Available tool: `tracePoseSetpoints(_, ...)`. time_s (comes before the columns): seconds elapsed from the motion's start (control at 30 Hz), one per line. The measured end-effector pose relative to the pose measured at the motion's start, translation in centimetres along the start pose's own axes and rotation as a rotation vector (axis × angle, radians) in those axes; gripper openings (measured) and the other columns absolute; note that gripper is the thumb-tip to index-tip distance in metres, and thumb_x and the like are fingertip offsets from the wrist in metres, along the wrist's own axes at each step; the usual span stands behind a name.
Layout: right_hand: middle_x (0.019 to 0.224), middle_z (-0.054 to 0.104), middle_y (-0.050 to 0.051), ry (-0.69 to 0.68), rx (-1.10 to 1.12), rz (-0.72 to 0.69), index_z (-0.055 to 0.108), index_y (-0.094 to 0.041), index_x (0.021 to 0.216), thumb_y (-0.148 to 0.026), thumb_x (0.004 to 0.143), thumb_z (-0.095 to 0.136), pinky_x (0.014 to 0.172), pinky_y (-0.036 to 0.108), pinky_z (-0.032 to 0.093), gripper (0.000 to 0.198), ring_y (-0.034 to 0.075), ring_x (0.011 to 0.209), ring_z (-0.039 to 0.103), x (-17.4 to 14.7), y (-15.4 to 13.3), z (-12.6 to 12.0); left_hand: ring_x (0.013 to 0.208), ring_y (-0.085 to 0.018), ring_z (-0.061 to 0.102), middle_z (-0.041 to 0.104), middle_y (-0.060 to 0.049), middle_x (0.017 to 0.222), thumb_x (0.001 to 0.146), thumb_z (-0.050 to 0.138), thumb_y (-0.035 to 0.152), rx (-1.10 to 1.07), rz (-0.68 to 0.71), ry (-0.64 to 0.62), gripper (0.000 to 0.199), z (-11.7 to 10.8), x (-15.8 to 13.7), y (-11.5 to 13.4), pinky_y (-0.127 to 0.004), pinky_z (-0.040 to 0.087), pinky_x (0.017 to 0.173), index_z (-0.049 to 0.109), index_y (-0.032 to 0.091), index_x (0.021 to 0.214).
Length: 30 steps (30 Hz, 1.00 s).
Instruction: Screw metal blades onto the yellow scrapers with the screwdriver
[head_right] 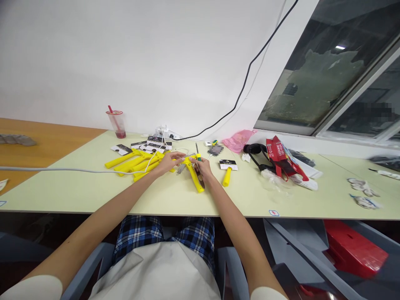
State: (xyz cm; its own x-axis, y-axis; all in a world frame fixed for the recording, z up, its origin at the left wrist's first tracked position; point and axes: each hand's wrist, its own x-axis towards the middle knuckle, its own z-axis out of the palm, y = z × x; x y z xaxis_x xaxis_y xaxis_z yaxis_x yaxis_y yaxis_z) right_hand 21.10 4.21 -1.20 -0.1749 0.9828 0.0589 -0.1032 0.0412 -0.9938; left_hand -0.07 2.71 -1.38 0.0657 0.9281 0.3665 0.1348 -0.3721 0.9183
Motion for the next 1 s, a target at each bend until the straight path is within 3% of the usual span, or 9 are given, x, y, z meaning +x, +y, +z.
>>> tracePoseSetpoints(0.13, 0.048, 0.047, -0.006, -0.051, -0.013, -0.006, 0.054, -0.024, 0.066, -0.055, 0.062, 0.103, 0.043, 0.025, 0.03, 0.058, 0.009, 0.046, 0.036, -0.1, 0.0, 0.1, 0.108, -0.031, 0.077, 0.087, -0.013, 0.11, 0.079, 0.091, 0.061, -0.002, -0.001, 0.043, 0.048, -0.2, 0.1, 0.2, -0.04, 0.063, 0.095, 0.089, 0.018, 0.1)
tracePoseSetpoints(0.2, 0.047, 0.046, -0.006, -0.075, -0.024, -0.01, 0.055, -0.024, 0.064, -0.055, 0.061, 0.104, 0.043, 0.025, 0.028, 0.059, 0.009, 0.046, 0.035, -0.2, 0.0, 0.2, 0.106, -0.032, 0.078, 0.087, -0.013, 0.104, 0.076, 0.093, 0.062, 0.004, -0.007, 0.051, 0.047, -0.4, 0.2, 0.2, -0.041, 0.061, 0.098, 0.089, 0.018, 0.093)
tracePoseSetpoints(0.53, 0.045, 0.045, -0.007, -0.113, -0.045, 0.002, 0.058, -0.023, 0.064, -0.058, 0.061, 0.104, 0.042, 0.024, 0.027, 0.058, 0.008, 0.044, 0.033, -0.6, -0.3, 0.3, 0.107, -0.033, 0.077, 0.087, -0.013, 0.103, 0.071, 0.095, 0.064, 0.043, 0.005, 0.003, 0.049, -0.9, 0.1, 0.9, -0.042, 0.059, 0.099, 0.091, 0.019, 0.089)
tracePoseSetpoints(1.0, 0.043, 0.045, -0.005, -0.125, -0.053, 0.0, 0.051, -0.024, 0.06, -0.051, 0.065, 0.1, 0.043, 0.025, 0.028, 0.056, 0.009, 0.045, 0.033, -0.7, -0.3, 0.6, 0.1, -0.029, 0.076, 0.086, -0.013, 0.103, 0.087, 0.084, 0.06, 0.226, 0.147, -0.094, 0.043, -1.6, -0.3, 1.8, -0.034, 0.056, 0.082, 0.092, 0.019, 0.095)
